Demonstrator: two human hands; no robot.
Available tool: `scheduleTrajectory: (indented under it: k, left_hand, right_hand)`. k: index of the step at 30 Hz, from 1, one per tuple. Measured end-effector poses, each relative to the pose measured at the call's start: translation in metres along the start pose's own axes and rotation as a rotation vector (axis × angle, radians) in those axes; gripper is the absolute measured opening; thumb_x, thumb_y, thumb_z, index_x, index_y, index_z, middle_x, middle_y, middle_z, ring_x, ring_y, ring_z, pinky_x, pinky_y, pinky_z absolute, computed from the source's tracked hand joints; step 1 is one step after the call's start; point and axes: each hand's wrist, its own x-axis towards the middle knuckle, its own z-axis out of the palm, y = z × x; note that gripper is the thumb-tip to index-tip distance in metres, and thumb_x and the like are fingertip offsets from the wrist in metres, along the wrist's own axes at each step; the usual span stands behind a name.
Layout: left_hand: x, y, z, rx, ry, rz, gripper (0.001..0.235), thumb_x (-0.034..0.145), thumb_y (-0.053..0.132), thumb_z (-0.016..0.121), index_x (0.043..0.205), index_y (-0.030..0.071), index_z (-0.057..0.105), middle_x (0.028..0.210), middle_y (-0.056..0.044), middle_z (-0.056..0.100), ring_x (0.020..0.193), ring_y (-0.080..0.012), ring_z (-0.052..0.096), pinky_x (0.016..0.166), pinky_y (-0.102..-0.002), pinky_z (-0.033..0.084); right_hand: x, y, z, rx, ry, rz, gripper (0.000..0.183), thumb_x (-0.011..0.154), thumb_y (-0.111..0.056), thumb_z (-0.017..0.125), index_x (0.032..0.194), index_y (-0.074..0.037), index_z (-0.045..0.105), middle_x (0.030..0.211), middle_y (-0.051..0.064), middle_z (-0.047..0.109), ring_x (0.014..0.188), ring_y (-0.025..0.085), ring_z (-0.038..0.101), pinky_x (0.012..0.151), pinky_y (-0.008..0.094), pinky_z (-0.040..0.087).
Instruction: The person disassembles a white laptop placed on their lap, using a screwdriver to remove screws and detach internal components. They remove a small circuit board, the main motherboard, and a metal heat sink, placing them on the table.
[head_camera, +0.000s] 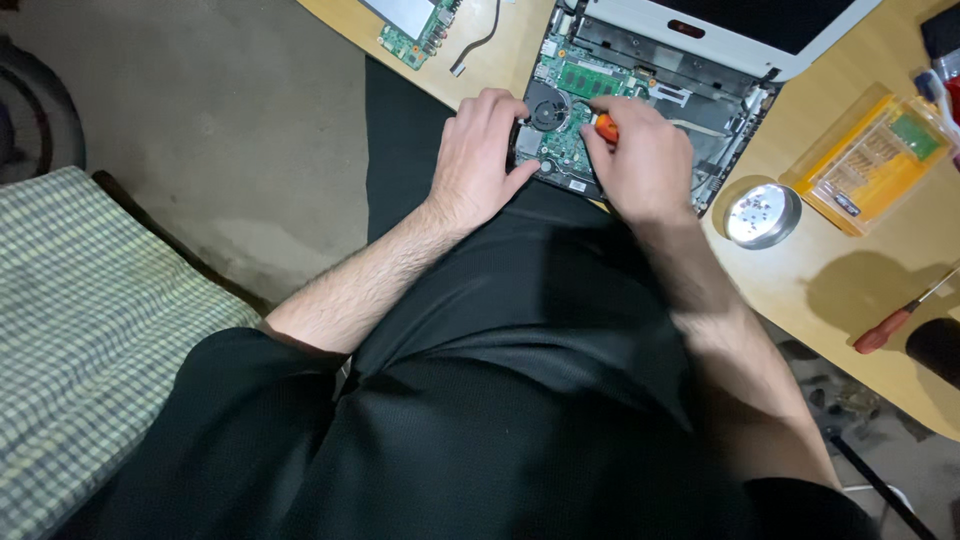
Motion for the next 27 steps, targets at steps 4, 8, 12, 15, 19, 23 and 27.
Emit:
scheduleTrajectory:
  k: [4,8,12,15,19,23,27]
  left_hand:
    - [0.002,-0.002,0.001,-0.025,-0.021,-0.048,0.067,0.095,0.033,0.107,0.144,0.010,0.068,0.141,-0.013,0.072,0.125,-0.0395,0.067,0.096,-0.053,0.057]
    - [0.002,-0.002,-0.001,-0.051,-0.028,-0.045,0.067,0.095,0.031,0.108,0.146,0.009,0.069,0.143,-0.013,0.073,0.130,-0.0395,0.066,0.098,-0.055,0.058]
    - [0.002,-0.002,-0.002,-0.066,-0.023,-0.036,0.069,0.094,0.029,0.109,0.146,0.010,0.067,0.143,-0.014,0.071,0.131,-0.0397,0.065,0.099,-0.055,0.058]
    - [0.002,-0.002,-0.001,-0.053,-0.020,-0.034,0.071,0.094,0.031,0.110,0.147,0.010,0.067,0.143,-0.014,0.071,0.129,-0.0393,0.066,0.099,-0.055,0.058]
    - [0.001,-0.003,-0.001,-0.053,-0.023,-0.041,0.073,0.095,0.031,0.110,0.149,0.009,0.066,0.144,-0.015,0.071,0.130,-0.0400,0.065,0.099,-0.055,0.058]
    - [0.001,-0.003,-0.001,-0.050,-0.013,-0.046,0.075,0.093,0.033,0.111,0.148,0.010,0.065,0.143,-0.013,0.071,0.129,-0.0402,0.066,0.099,-0.057,0.058]
    - [0.001,-0.002,-0.002,-0.051,-0.020,-0.045,0.073,0.095,0.033,0.111,0.147,0.010,0.066,0.143,-0.013,0.073,0.128,-0.0403,0.066,0.098,-0.057,0.058]
  right_hand:
    - [0.010,-0.004,0.011,-0.115,0.010,0.037,0.024,0.125,-0.029,0.083,0.142,-0.011,0.087,0.136,0.012,0.088,0.110,0.034,0.087,0.087,0.060,0.072]
    - [0.014,0.003,0.010,0.082,0.050,-0.014,0.005,0.122,-0.005,0.077,0.123,-0.004,0.081,0.124,0.016,0.083,0.106,0.034,0.079,0.088,0.054,0.066]
    - [0.018,0.003,0.007,0.206,0.003,-0.042,0.008,0.126,-0.008,0.075,0.122,-0.001,0.076,0.119,0.015,0.076,0.105,0.030,0.071,0.090,0.047,0.060]
    - [0.018,-0.003,0.008,0.355,-0.035,0.005,0.009,0.126,-0.010,0.077,0.129,-0.002,0.078,0.114,0.012,0.085,0.098,0.026,0.081,0.089,0.043,0.069]
    - [0.018,-0.011,0.002,0.485,-0.056,0.077,0.018,0.122,-0.010,0.080,0.139,-0.008,0.080,0.105,0.002,0.079,0.090,0.015,0.069,0.088,0.036,0.061]
    - [0.017,-0.012,-0.003,0.763,-0.105,0.176,0.022,0.125,0.001,0.066,0.145,-0.008,0.068,0.105,0.006,0.084,0.079,0.010,0.068,0.077,0.031,0.053]
    - [0.015,-0.002,-0.014,0.681,-0.160,0.108,0.029,0.121,0.001,0.075,0.148,-0.006,0.067,0.110,0.006,0.089,0.114,0.019,0.090,0.112,0.040,0.069]
